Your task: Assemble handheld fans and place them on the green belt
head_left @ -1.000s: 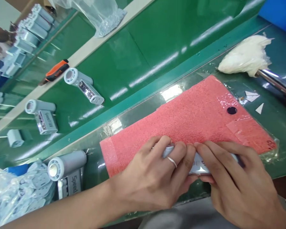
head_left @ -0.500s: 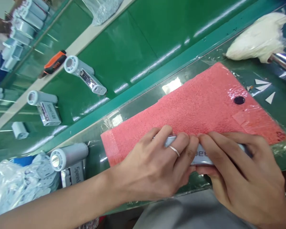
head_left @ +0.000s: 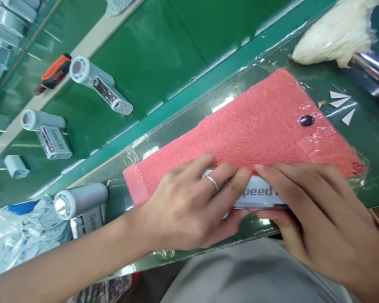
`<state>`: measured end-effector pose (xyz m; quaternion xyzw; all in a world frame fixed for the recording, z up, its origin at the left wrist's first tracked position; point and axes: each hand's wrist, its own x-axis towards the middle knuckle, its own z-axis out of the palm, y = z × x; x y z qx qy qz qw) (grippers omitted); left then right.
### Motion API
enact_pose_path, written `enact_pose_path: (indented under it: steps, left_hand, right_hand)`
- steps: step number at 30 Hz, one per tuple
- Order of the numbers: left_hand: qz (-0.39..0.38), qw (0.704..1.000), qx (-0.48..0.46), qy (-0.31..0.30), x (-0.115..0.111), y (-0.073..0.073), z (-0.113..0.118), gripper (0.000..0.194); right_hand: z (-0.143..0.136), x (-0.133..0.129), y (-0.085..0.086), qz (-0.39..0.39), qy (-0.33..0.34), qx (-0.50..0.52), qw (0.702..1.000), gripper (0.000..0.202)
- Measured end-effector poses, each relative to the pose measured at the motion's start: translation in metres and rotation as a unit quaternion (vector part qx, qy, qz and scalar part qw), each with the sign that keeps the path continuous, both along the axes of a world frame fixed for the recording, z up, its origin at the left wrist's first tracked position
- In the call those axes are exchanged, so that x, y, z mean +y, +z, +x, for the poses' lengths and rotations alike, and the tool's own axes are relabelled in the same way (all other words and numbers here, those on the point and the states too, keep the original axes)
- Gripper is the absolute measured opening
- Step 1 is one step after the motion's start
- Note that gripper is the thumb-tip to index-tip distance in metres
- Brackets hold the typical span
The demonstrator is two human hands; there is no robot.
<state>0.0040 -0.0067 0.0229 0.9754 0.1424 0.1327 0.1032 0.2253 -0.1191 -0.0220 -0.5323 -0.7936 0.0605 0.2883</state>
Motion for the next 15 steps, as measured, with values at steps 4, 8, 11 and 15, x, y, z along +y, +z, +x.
enact_pose_path:
  steps: [4,8,11,15]
  left_hand:
    - [-0.129,0.99,0.047,0.01,0.019,0.013,0.01,0.038]
    - [-0.26,0.961,-0.013,0.091,0.036,0.032,0.022,0.036]
    - [-0.341,0.894,-0.2,0.21,0.031,0.033,0.032,0.052]
    - [-0.545,0.727,-0.349,0.229,0.01,0.02,0.05,0.063]
  right_hand:
    - [-0.005,0.008,0.011,-0.022,-0.043,0.036,0.998,0.034]
    - [-0.001,0.015,0.027,-0.07,-0.113,0.116,0.984,0.026]
    - [0.001,0.011,0.031,-0.047,-0.168,0.174,0.969,0.032]
    - [-0.008,-0.004,0.031,-0.104,-0.109,0.252,0.956,0.054]
